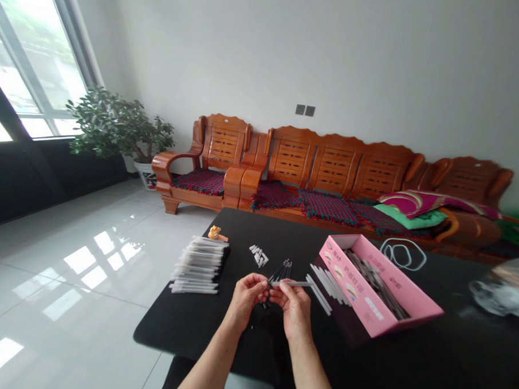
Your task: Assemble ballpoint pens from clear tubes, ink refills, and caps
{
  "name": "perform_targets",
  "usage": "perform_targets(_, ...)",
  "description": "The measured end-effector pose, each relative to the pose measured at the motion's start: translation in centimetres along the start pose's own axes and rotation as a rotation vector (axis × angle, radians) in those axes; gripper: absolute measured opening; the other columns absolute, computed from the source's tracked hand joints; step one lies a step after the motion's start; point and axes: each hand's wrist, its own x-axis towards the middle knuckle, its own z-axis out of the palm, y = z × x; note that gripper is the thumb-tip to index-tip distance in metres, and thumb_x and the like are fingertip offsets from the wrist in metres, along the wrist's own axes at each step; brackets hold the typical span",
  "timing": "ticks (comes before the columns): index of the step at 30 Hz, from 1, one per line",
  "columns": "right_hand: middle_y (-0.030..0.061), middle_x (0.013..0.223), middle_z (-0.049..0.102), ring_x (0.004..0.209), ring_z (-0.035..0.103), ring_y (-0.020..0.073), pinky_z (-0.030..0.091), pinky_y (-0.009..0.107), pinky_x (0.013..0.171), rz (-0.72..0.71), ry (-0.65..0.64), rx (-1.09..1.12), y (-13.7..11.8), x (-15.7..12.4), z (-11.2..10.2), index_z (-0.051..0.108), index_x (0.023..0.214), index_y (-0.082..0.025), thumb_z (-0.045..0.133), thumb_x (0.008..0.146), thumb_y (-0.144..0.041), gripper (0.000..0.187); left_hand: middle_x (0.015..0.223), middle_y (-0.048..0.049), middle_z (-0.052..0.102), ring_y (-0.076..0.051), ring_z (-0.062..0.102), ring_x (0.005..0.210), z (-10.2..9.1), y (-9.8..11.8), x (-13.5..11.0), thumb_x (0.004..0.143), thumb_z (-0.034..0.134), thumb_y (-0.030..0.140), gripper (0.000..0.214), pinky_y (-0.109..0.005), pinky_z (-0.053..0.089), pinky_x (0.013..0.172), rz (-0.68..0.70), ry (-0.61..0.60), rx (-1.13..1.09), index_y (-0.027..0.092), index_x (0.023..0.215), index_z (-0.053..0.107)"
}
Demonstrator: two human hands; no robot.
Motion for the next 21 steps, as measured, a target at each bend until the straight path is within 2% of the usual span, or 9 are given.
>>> perform_targets(10, 0.0086, 0.068, 0.075, 0.054, 0.070, 0.0203, 0.058, 0.025, 0.048, -0.010, 0.016, -0.006, 0.20, 0.02, -0.17, 0.065, 0.084, -0.012, 0.088, 0.059, -0.030, 0.038, 0.061, -0.0016, 0.064, -0.006, 0.054, 0.049, 0.23, -0.15, 0.04, 0.061, 0.085, 0.032, 0.033, -0.017, 0.044, 0.051, -0.020, 0.012, 0.035, 0.010, 0.079, 0.067)
perform_targets(21, 0.0079, 0.066, 0.074, 0.054, 0.071, 0.0229, 0.059, 0.028, 0.047, -0.011, 0.015, -0.016, 0.22, -0.08, -0.17, 0.065, 0.082, -0.013, 0.088, 0.058, -0.033, 0.038, 0.059, -0.0006, 0.063, -0.007, 0.052, 0.048, 0.52, -0.35, 0.02, 0.059, 0.085, 0.033, 0.034, -0.019, 0.042, 0.050, 0.024, 0.027, 0.063, 0.011, 0.076, 0.068)
